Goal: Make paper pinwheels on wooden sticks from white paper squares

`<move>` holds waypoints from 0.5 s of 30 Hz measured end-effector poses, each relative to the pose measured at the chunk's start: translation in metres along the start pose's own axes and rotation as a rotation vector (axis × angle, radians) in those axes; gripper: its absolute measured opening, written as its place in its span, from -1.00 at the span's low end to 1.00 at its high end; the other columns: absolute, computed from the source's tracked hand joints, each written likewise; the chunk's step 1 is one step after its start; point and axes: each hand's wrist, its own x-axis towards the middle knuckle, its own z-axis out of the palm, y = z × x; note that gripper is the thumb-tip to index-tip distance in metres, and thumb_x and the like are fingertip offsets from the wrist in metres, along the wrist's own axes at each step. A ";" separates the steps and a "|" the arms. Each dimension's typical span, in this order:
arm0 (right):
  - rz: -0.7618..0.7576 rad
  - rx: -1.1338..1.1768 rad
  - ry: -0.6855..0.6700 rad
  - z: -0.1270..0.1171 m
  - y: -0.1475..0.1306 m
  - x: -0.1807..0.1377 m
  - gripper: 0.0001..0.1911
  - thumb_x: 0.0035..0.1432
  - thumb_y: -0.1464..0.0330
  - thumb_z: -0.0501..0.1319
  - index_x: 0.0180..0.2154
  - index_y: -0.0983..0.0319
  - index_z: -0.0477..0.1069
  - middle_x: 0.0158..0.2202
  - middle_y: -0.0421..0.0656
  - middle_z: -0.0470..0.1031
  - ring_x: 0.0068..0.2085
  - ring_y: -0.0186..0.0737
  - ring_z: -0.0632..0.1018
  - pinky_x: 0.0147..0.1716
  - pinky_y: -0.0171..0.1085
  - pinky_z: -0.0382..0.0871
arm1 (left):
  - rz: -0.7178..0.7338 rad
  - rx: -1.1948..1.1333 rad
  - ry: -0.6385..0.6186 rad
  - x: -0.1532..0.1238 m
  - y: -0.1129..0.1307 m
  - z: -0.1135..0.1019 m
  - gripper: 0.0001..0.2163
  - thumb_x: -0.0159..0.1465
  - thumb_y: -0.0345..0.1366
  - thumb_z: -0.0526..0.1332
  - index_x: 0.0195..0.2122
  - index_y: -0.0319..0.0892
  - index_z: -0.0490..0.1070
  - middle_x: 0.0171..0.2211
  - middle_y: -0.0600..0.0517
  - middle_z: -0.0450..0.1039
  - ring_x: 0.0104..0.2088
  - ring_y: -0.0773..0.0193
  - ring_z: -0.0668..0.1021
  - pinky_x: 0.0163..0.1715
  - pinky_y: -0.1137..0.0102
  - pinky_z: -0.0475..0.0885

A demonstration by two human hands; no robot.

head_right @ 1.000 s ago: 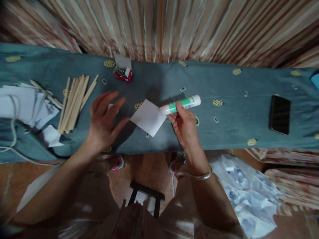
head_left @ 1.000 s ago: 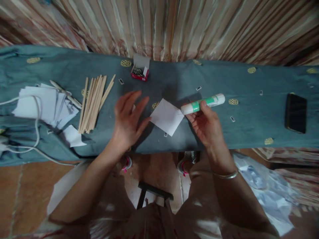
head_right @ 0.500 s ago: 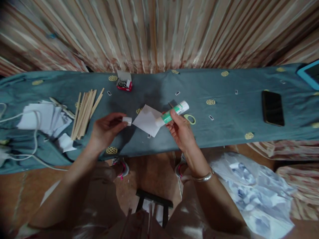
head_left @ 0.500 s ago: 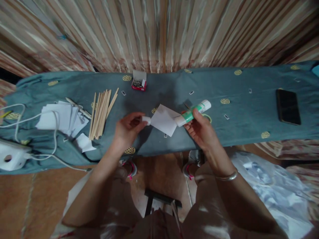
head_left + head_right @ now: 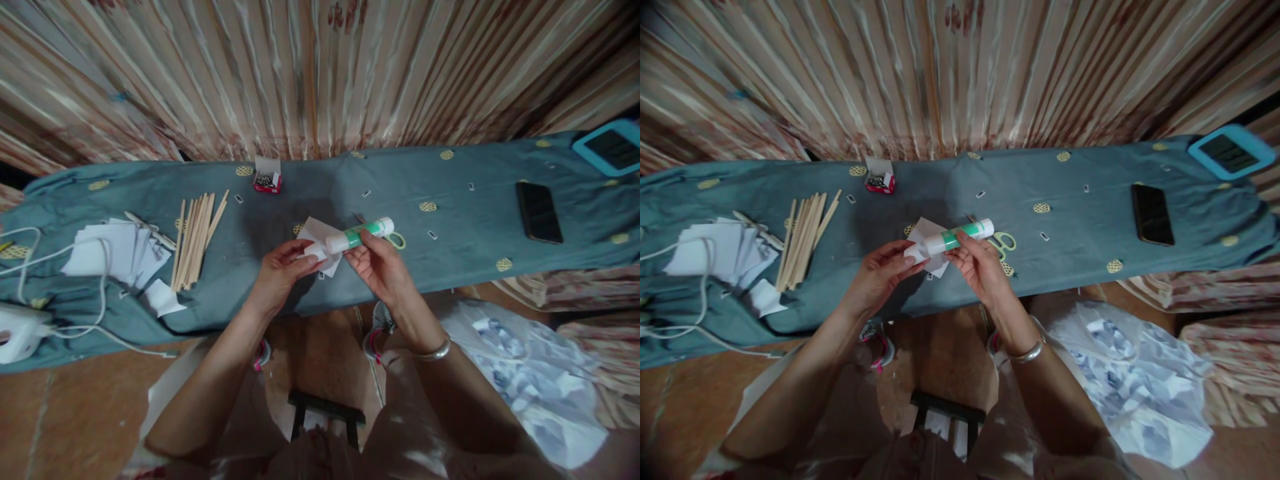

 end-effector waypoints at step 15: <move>0.027 0.007 -0.036 0.002 -0.002 -0.005 -0.77 -0.10 0.24 0.49 -0.45 0.21 0.55 -0.49 -0.27 0.60 -0.47 -0.42 0.56 -0.40 -0.43 0.54 | 0.003 0.000 -0.030 0.002 -0.004 -0.002 -0.65 -0.16 -0.28 0.55 -0.33 -0.20 0.56 -0.34 0.05 0.61 -0.29 0.25 0.65 -0.14 0.29 0.59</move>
